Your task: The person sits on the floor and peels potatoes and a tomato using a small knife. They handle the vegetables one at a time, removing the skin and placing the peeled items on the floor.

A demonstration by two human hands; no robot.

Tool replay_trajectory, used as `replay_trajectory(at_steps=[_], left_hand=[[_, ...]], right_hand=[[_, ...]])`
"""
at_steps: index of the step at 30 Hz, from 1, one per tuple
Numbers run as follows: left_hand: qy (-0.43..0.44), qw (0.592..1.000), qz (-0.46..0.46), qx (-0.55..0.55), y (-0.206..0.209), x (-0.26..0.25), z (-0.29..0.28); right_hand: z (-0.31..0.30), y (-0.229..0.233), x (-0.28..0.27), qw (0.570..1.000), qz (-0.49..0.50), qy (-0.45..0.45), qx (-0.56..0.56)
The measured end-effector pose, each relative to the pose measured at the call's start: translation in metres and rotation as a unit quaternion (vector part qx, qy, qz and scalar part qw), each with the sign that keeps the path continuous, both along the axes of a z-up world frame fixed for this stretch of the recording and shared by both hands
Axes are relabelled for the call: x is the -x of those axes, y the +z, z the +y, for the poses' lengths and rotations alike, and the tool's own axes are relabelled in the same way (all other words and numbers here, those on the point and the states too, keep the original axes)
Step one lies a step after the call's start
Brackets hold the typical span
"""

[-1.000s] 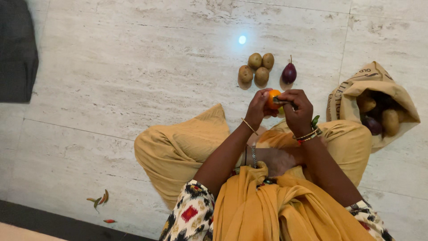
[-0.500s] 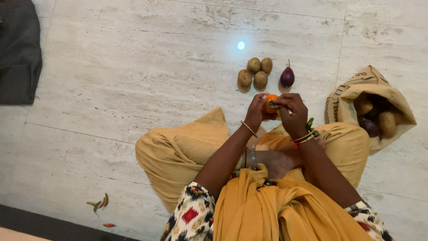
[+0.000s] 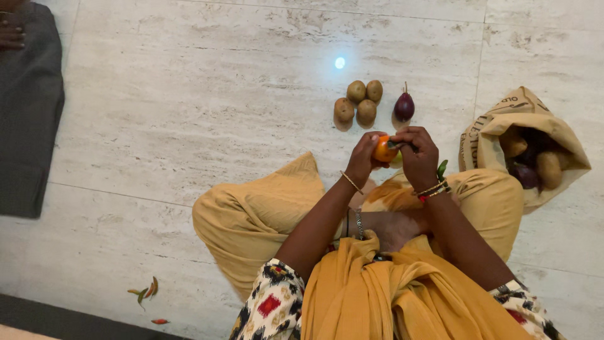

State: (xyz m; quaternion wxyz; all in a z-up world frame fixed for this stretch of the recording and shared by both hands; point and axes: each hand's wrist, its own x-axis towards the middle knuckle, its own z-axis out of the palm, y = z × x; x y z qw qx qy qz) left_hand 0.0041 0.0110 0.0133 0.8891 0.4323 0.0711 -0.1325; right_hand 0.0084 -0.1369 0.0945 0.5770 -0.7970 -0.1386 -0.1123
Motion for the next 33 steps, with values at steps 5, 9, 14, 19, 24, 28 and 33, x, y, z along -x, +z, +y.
replay_trajectory(at_steps=[5, 9, 14, 19, 24, 28, 33], left_hand=[[0.083, 0.993, 0.004, 0.085, -0.013, -0.009, 0.009], [0.05, 0.997, -0.008, 0.061, 0.003, -0.007, 0.02], [-0.006, 0.999, -0.013, -0.037, 0.021, 0.002, 0.01], [0.074, 0.996, 0.03, -0.027, 0.011, -0.003, 0.005], [0.063, 0.997, -0.036, -0.012, 0.007, -0.001, 0.008], [0.04, 0.991, -0.126, -0.034, 0.011, 0.001, 0.007], [0.02, 0.996, -0.006, 0.085, 0.01, -0.003, 0.01]], right_hand=[[0.008, 0.01, 0.008, 0.998, -0.041, 0.03, 0.026], [0.0, 0.003, 0.005, 1.0, 0.014, 0.015, 0.006], [0.0, -0.004, -0.003, 0.998, 0.052, 0.002, -0.036], [0.011, 0.006, 0.011, 0.994, -0.06, -0.001, 0.092], [0.012, 0.005, 0.009, 0.999, -0.004, -0.015, 0.031], [0.002, -0.002, 0.002, 0.999, 0.046, -0.013, -0.024], [0.009, 0.0, 0.005, 1.0, 0.027, -0.007, 0.013]])
